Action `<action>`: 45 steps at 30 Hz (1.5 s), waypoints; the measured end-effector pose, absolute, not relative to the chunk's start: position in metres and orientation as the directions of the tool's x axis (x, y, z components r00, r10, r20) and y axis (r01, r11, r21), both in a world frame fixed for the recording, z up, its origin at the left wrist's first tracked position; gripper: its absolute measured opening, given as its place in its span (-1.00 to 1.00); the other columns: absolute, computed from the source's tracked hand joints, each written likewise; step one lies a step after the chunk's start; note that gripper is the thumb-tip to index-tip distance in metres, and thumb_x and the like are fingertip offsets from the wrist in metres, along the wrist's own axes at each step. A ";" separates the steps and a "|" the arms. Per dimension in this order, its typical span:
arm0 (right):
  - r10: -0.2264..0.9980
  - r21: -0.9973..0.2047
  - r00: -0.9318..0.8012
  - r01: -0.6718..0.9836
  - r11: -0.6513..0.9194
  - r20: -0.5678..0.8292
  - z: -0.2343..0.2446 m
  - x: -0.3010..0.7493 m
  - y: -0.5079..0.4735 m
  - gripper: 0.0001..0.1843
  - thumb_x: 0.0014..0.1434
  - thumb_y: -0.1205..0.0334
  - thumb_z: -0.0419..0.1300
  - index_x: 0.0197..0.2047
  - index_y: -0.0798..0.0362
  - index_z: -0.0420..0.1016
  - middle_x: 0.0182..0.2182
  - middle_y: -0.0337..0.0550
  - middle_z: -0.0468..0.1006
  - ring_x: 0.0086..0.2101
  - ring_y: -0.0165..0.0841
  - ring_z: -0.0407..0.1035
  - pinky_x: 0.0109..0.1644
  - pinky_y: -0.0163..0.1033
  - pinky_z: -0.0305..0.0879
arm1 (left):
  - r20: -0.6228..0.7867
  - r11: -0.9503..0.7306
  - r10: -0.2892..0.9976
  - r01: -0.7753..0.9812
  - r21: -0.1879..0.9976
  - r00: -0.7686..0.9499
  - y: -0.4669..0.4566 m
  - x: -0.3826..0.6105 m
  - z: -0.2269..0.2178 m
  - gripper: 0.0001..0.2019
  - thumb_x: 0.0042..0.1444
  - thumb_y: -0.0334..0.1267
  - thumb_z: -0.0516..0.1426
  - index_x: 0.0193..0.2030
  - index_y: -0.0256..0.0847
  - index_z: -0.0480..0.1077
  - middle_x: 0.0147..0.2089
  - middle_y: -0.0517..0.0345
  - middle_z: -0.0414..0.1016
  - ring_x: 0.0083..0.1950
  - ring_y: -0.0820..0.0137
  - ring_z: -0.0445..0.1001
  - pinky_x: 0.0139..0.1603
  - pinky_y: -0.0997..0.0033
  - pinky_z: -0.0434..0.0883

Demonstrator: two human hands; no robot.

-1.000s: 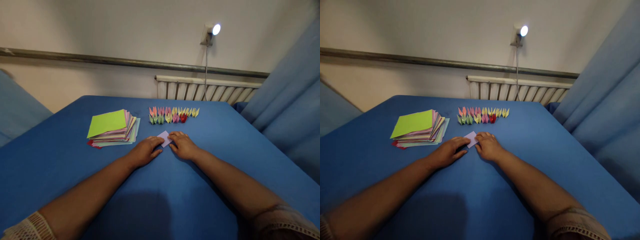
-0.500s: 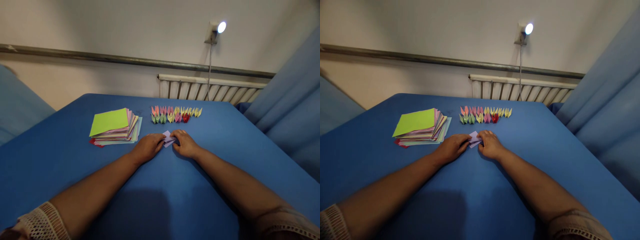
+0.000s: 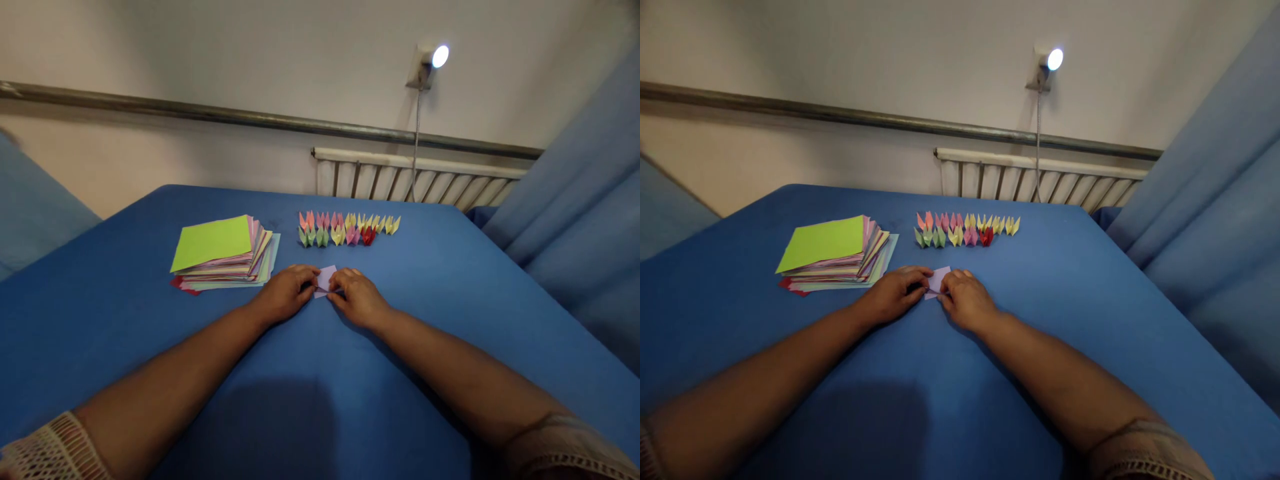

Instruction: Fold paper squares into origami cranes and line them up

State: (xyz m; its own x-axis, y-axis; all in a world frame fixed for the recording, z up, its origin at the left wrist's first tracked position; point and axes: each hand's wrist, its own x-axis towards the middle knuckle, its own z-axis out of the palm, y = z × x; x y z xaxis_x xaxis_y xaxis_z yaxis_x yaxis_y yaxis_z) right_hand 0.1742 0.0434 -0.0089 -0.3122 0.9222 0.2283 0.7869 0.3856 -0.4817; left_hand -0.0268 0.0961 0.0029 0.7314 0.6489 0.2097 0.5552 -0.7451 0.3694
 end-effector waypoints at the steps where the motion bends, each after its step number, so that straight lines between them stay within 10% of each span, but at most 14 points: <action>1: 0.927 -0.487 -0.296 0.790 0.372 0.229 -0.009 0.174 0.044 -0.89 0.16 0.27 0.20 -0.21 0.06 0.40 -0.23 -0.13 0.45 -0.17 -0.32 0.28 -0.04 -0.20 0.18 | 0.209 -0.734 0.658 0.553 0.394 0.724 0.097 -0.027 0.002 -0.89 0.15 -0.28 0.06 -0.27 -0.18 0.42 0.07 0.05 0.47 0.09 0.28 0.41 0.15 0.21 0.31; 15: 0.969 -0.398 -0.165 0.889 0.228 0.186 -0.008 0.176 0.046 -0.88 0.22 0.24 0.11 -0.31 0.07 0.42 -0.28 -0.11 0.45 -0.22 -0.31 0.30 -0.06 -0.21 0.18 | 0.235 -0.617 0.781 0.655 0.436 0.579 0.104 -0.019 -0.005 -0.83 0.14 -0.18 0.09 -0.38 -0.20 0.39 0.04 -0.01 0.48 0.09 0.22 0.39 0.15 0.13 0.29; 26: 0.906 -0.124 -0.413 0.898 0.422 0.090 0.006 0.171 0.027 -0.56 0.27 0.36 -0.09 0.16 -0.01 0.38 0.05 0.02 0.41 -0.08 -0.13 0.30 -0.08 -0.08 0.21 | 0.280 -0.723 0.691 0.621 0.303 0.667 0.099 -0.021 -0.004 -0.85 0.15 -0.31 0.08 -0.22 -0.16 0.48 0.06 0.06 0.44 0.11 0.23 0.34 0.16 0.14 0.25; 34: 0.902 -0.225 -0.418 0.873 0.432 0.111 0.005 0.186 0.037 -0.63 0.28 0.30 -0.07 -0.06 0.08 0.53 0.02 0.02 0.46 -0.06 -0.18 0.34 0.07 -0.08 0.20 | 0.181 -0.818 0.574 0.548 0.176 0.799 0.077 -0.016 0.012 -0.73 0.22 -0.13 0.05 -0.04 -0.12 0.46 -0.07 0.05 0.49 -0.04 0.22 0.38 0.08 0.11 0.21; 39: 0.909 -0.388 -0.363 0.823 0.416 0.204 -0.013 0.195 0.063 -0.54 0.29 0.26 -0.02 0.25 -0.02 0.22 0.28 -0.06 0.19 0.19 -0.26 0.13 0.20 -0.04 0.08 | 0.185 -0.815 0.579 0.562 0.140 0.794 0.081 -0.012 0.008 -0.76 0.26 -0.19 0.01 -0.07 -0.11 0.46 -0.09 0.06 0.50 -0.06 0.24 0.37 0.05 0.13 0.19; 45: 0.892 -0.412 -0.400 0.791 0.452 0.211 -0.016 0.195 0.070 -0.63 0.29 0.29 0.00 0.14 -0.01 0.36 0.08 -0.09 0.42 0.07 -0.30 0.24 0.17 -0.09 0.09 | 0.221 -0.833 0.544 0.553 0.028 0.809 0.087 -0.015 0.008 -0.77 0.26 -0.31 -0.01 -0.10 -0.12 0.46 -0.09 0.08 0.53 0.00 0.22 0.34 0.16 0.08 0.10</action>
